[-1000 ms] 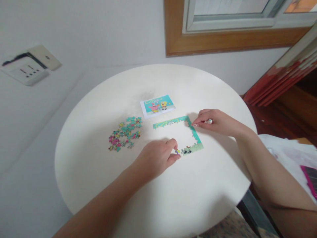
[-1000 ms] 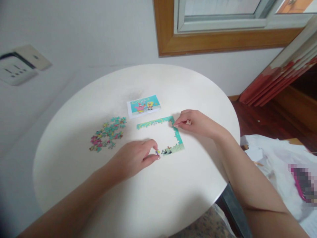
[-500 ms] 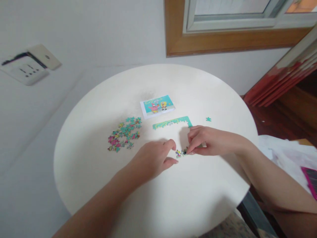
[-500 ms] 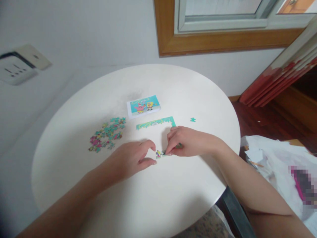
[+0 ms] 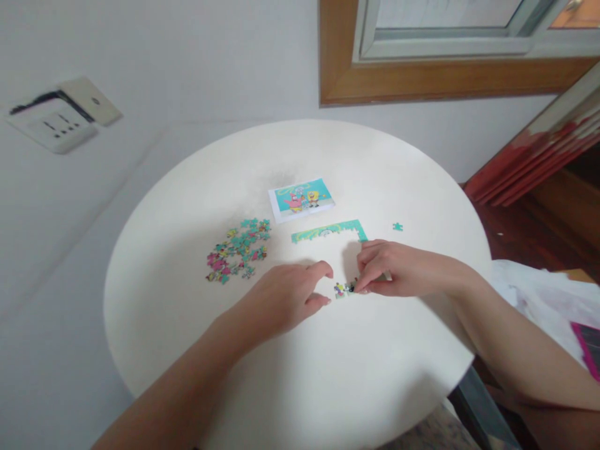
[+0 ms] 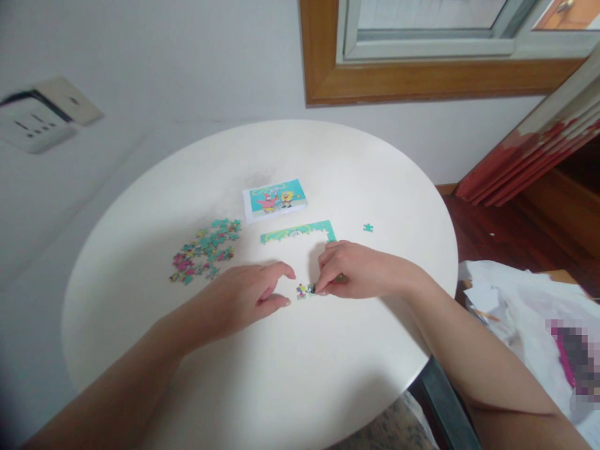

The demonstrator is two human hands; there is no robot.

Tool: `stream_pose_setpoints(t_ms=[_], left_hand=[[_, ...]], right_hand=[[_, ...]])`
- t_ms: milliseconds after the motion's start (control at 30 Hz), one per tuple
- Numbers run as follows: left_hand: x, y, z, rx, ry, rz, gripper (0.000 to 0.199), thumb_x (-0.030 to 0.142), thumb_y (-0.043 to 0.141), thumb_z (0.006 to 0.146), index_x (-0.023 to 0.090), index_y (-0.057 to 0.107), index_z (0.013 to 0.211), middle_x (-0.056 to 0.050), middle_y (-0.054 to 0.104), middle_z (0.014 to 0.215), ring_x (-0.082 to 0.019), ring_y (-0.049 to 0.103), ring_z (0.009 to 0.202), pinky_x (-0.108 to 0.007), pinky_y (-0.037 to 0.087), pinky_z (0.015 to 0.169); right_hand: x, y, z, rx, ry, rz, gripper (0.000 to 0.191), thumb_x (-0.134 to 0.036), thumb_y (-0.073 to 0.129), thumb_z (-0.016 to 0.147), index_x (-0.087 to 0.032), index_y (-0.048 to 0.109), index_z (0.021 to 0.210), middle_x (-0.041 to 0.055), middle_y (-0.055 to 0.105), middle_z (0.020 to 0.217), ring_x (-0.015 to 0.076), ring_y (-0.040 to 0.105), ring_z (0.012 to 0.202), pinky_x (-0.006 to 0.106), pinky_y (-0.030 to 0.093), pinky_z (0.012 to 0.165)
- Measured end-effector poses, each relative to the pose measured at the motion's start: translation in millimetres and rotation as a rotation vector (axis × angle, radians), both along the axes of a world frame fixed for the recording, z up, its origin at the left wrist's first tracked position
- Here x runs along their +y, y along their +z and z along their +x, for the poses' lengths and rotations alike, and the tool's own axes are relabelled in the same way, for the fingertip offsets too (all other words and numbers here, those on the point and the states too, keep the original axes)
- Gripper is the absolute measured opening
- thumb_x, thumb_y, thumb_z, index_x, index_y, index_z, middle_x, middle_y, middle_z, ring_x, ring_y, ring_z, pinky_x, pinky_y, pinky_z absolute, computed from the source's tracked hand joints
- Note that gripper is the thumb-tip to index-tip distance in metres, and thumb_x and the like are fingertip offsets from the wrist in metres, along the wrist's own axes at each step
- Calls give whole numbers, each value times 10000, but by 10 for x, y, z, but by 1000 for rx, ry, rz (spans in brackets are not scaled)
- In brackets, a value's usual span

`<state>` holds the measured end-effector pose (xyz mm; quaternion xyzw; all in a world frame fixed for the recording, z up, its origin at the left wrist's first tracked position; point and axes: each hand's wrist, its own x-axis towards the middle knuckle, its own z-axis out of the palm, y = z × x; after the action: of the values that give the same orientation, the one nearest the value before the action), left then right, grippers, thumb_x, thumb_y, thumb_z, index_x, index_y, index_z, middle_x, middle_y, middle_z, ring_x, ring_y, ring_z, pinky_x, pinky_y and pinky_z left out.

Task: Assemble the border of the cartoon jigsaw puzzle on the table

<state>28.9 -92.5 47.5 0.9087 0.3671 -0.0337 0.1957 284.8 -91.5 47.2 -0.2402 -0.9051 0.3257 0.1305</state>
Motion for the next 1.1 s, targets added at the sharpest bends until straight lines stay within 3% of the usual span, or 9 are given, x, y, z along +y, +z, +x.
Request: stream_pose_setpoints(t_ms=[400, 867, 1100], left_hand=[[0, -156, 109, -47, -87, 90, 257, 411, 585, 967, 232, 579, 1152, -18, 722, 1003, -222, 684, 857, -307, 411, 701], [-6, -67, 52, 37, -58, 119, 178, 341, 568, 964, 230, 612, 1096, -20, 721, 921, -228, 681, 806, -313, 404, 667], [53, 26, -49, 69, 5, 95, 192, 323, 566, 951, 230, 619, 1110, 4, 673, 768, -204, 654, 748, -290, 390, 655]], right_hand=[[-1, -13, -5, -7, -25, -5, 175, -127, 636, 910, -192, 796, 941, 39, 707, 775, 147, 585, 765, 305, 426, 821], [-1, -24, 4, -25, -27, -16, 190, -134, 624, 913, -196, 797, 962, 39, 711, 777, 151, 594, 777, 308, 434, 828], [-8, -21, 7, -39, -31, -22, 218, -104, 611, 900, -197, 798, 965, 42, 708, 788, 158, 597, 784, 316, 438, 819]])
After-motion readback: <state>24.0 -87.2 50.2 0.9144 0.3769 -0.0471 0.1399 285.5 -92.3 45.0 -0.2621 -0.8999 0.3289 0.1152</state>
